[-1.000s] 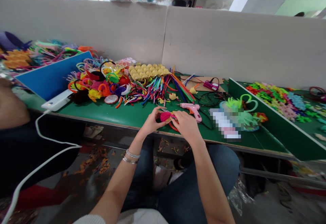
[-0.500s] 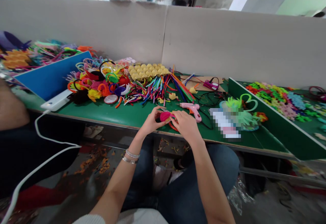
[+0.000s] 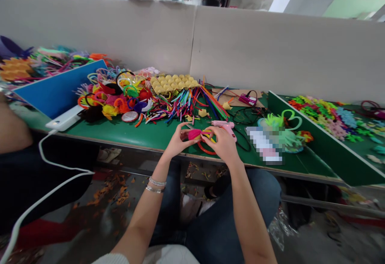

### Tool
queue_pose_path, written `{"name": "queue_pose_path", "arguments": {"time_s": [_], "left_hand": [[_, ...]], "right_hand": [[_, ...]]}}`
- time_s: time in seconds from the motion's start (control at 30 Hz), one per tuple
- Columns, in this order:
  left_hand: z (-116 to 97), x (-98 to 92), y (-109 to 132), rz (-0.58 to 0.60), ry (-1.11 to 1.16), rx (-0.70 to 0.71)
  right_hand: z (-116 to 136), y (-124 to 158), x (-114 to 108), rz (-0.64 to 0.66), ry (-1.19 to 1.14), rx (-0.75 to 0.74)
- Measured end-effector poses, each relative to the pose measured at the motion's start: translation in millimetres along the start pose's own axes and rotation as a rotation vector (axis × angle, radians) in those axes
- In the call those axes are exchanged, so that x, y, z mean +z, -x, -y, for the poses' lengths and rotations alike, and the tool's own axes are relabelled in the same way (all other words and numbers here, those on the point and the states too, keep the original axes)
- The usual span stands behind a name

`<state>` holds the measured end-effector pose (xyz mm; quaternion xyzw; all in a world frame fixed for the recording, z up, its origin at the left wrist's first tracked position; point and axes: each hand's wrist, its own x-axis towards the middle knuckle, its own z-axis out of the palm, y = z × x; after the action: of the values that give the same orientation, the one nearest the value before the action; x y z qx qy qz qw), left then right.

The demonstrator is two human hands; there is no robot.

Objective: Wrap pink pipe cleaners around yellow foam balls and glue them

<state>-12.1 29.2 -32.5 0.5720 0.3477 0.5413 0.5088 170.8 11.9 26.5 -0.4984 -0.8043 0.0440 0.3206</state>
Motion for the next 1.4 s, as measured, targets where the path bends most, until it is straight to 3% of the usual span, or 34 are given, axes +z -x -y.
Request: {"name": "queue_pose_path", "arguments": {"time_s": [0.23, 0.47, 0.7, 0.83, 1.0, 1.17, 1.4], "left_hand": [[2, -1.0, -1, 0.013, 0.052, -0.029], [-2, 1.4, 1, -0.012, 0.039, -0.031], [3, 0.2, -1, -0.032, 0.014, -0.029], [4, 1.0, -2, -0.113, -0.112, 0.016], [1, 6.4, 0, -0.188, -0.404, 0.067], [1, 11.0, 1, -0.261, -0.647, 0.235], [-5, 13.7, 8, -0.473, -0.713, 0.418]], "right_hand": [[0, -1, -1, -0.002, -0.274, 0.108], [1, -3, -2, -0.135, -0.525, 0.169], [-4, -4, -5, -0.158, -0.741, 0.251], [-12, -4, 0, -0.185, -0.78, 0.294], [-11, -7, 6, -0.13, -0.862, 0.305], [-9, -9, 15, -0.076, -0.976, 0.298], [-5, -8, 27, 0.024, -0.943, 0.295]]}}
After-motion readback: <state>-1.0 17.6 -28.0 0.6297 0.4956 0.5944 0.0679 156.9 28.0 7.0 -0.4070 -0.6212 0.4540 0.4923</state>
